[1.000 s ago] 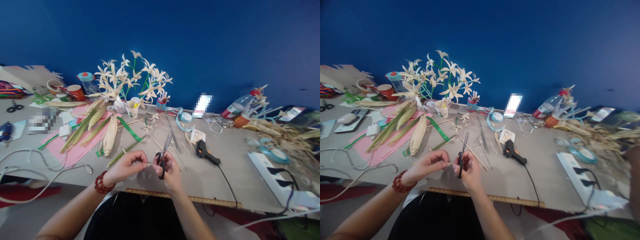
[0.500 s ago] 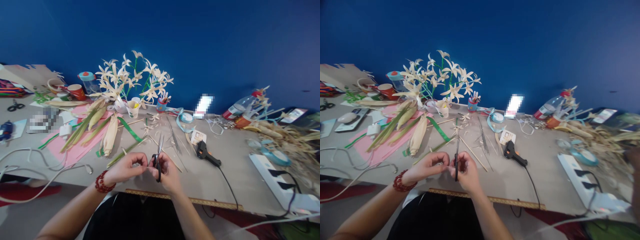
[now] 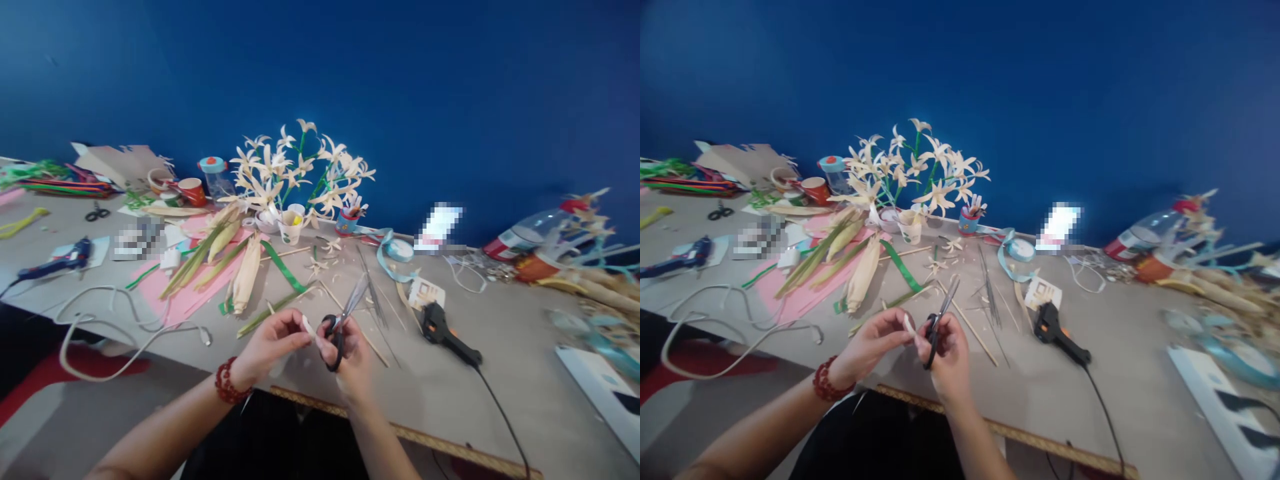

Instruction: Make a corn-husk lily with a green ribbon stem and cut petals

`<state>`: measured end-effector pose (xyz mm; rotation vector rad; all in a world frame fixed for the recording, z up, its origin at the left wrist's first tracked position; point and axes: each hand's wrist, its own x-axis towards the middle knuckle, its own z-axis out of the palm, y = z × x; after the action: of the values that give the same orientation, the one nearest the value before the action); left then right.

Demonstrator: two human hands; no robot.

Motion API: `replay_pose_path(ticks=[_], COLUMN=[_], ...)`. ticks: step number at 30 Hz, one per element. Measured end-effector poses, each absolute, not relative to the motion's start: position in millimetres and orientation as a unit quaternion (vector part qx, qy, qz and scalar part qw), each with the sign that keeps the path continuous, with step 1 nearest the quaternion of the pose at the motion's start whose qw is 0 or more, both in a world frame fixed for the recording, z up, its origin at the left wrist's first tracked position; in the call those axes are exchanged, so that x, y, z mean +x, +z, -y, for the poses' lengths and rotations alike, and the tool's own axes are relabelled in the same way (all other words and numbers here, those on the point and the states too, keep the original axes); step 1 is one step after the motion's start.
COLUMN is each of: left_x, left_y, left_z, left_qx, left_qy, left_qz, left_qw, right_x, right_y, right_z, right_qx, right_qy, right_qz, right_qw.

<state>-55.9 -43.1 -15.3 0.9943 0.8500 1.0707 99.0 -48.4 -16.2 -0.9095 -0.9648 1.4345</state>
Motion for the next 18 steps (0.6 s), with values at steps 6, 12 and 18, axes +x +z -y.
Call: replay_pose_path(ticks=[6,12,18], left_x=[-54.1,-64.0,-72.8], left_y=[-11.6,-9.3,-10.0], left_z=[47.6,49.6,51.1], left_qx=[0.44,0.474,0.506], left_qy=[0.509,0.483,0.448], left_qz=[-0.391,-0.401,-0.429], left_qw=[0.628,0.618,0.599], right_x=[92.2,91.4,88.5], right_y=[-24.1,-23.1,-14.8], right_z=[47.5,45.3,45.4], right_qx=[-0.4,-0.421,-0.435], right_qy=[0.6,0.574,0.577], right_qz=[0.43,0.491,0.51], right_qw=[0.543,0.502,0.466])
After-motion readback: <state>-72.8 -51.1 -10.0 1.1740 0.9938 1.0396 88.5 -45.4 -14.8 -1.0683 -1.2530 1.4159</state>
